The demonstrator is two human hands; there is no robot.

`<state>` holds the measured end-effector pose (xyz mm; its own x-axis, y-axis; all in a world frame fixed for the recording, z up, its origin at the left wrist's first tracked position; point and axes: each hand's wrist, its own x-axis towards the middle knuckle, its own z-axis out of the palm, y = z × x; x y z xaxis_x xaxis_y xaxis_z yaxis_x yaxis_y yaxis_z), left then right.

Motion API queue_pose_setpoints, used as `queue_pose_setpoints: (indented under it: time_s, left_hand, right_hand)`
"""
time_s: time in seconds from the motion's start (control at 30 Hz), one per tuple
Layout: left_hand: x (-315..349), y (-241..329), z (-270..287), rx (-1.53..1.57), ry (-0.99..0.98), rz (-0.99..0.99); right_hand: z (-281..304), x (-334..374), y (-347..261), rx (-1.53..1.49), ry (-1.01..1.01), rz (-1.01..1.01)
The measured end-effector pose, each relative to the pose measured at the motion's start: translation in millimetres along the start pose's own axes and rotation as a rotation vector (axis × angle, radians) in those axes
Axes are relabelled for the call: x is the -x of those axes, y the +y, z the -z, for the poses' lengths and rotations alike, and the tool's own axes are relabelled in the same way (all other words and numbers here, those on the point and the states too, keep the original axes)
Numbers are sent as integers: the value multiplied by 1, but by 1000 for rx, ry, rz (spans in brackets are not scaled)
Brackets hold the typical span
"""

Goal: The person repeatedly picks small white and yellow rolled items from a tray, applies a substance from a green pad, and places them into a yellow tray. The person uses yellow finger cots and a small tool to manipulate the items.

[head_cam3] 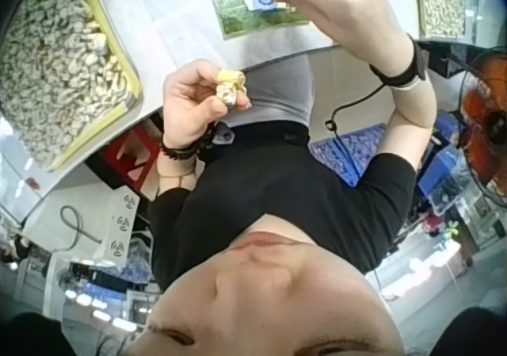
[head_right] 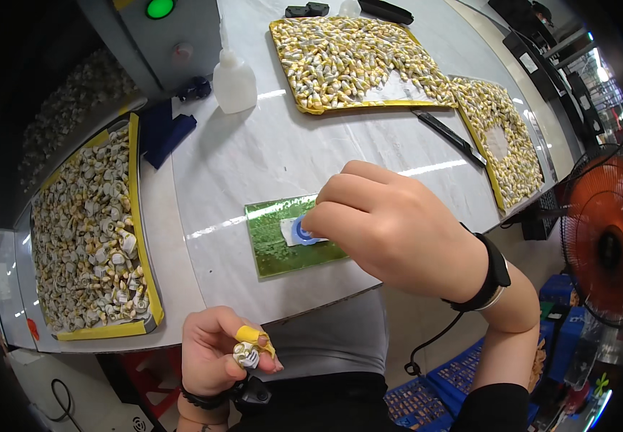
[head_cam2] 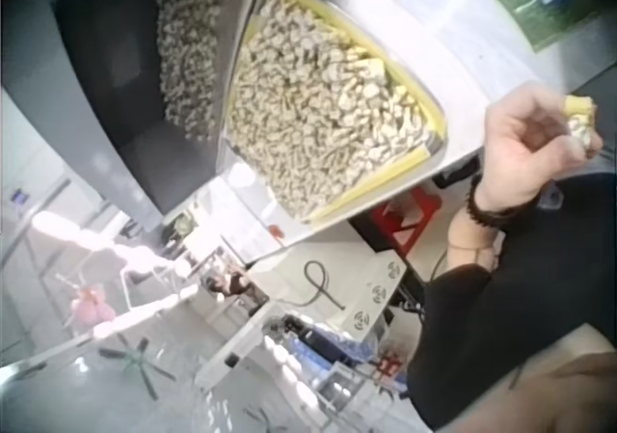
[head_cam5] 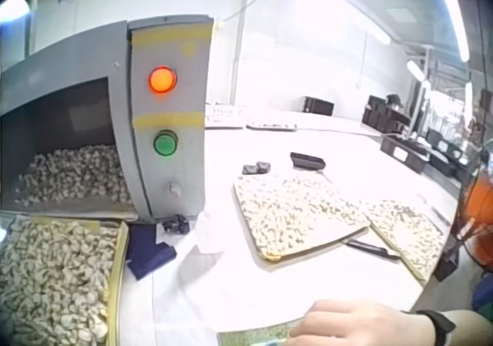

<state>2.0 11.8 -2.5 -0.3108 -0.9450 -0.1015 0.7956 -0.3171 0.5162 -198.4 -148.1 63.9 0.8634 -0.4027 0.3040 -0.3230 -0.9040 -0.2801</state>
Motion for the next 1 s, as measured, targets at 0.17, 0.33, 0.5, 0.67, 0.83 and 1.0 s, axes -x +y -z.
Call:
queue_pose_setpoints:
  time_s: [0.17, 0.33, 0.5, 0.67, 0.83, 1.0]
  left_hand:
    - [0, -1, 1, -9, -23, -9]
    - [-1, 0, -1, -16, 34, -7]
    - [-2, 4, -5, 34, 64, 44]
    - [-6, 7, -5, 137, 10, 156]
    - [-8, 7, -4, 223, -36, 215]
    - [-9, 9, -4, 278, -81, 263]
  right_hand:
    - [-14, -1, -3, 8, -11, -42]
    - [-5, -1, -2, -8, -94, -26]
    - [-5, 1, -4, 10, -21, -26]
    - [2, -8, -29, -339, 189, -26]
    - [-14, -12, -40, -476, 334, 158]
    - [-20, -16, -40, -391, 359, 343]
